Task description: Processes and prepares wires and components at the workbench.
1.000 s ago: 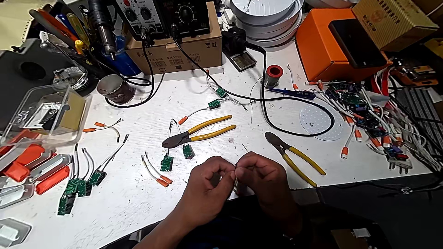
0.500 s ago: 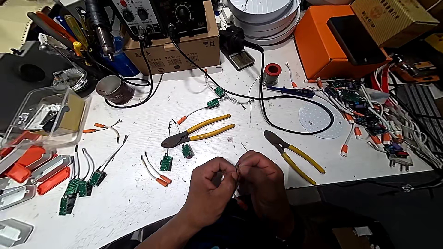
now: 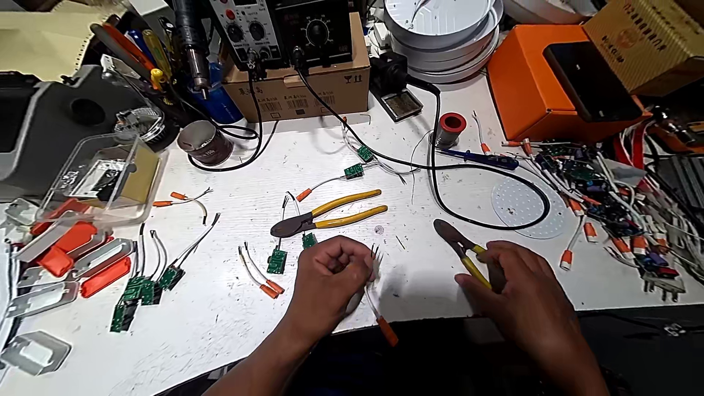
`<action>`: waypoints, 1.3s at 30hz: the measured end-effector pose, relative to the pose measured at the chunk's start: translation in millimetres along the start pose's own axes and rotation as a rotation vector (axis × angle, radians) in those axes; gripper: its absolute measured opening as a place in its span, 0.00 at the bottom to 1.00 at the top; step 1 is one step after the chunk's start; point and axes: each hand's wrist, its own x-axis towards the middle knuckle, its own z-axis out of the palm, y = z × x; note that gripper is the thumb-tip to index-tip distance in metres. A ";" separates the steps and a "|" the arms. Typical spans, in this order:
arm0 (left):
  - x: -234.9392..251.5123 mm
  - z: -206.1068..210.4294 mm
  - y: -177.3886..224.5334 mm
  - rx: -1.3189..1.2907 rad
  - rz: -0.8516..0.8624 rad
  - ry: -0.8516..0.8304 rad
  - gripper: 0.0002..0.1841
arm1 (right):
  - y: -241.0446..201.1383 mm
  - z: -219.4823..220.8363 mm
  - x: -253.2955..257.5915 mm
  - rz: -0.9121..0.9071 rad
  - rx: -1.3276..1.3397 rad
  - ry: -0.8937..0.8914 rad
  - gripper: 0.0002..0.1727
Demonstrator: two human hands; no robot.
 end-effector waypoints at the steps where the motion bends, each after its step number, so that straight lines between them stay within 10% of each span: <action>1: 0.8 1.1 -0.3 0.009 0.006 0.002 0.04 | 2.7 1.2 -1.8 -0.024 -0.022 0.014 0.26; 8: 3.9 3.7 -0.1 0.047 0.005 -0.026 0.03 | 8.2 21.6 -6.0 -0.065 0.032 0.177 0.21; 16: 7.4 1.5 -0.4 -0.054 -0.047 -0.145 0.02 | 0.6 -1.9 -12.3 0.016 1.591 -0.084 0.28; 19: 8.6 5.8 -2.6 -0.046 -0.060 -0.164 0.03 | -13.5 11.4 -18.6 -0.127 1.799 -0.239 0.24; 25: 10.6 9.1 0.6 -0.030 -0.063 -0.161 0.05 | -34.1 19.2 -36.4 -0.190 1.085 -0.210 0.09; 39: 17.3 27.9 12.0 0.094 0.050 -0.243 0.05 | -54.6 8.9 -43.2 -0.230 0.404 -0.095 0.31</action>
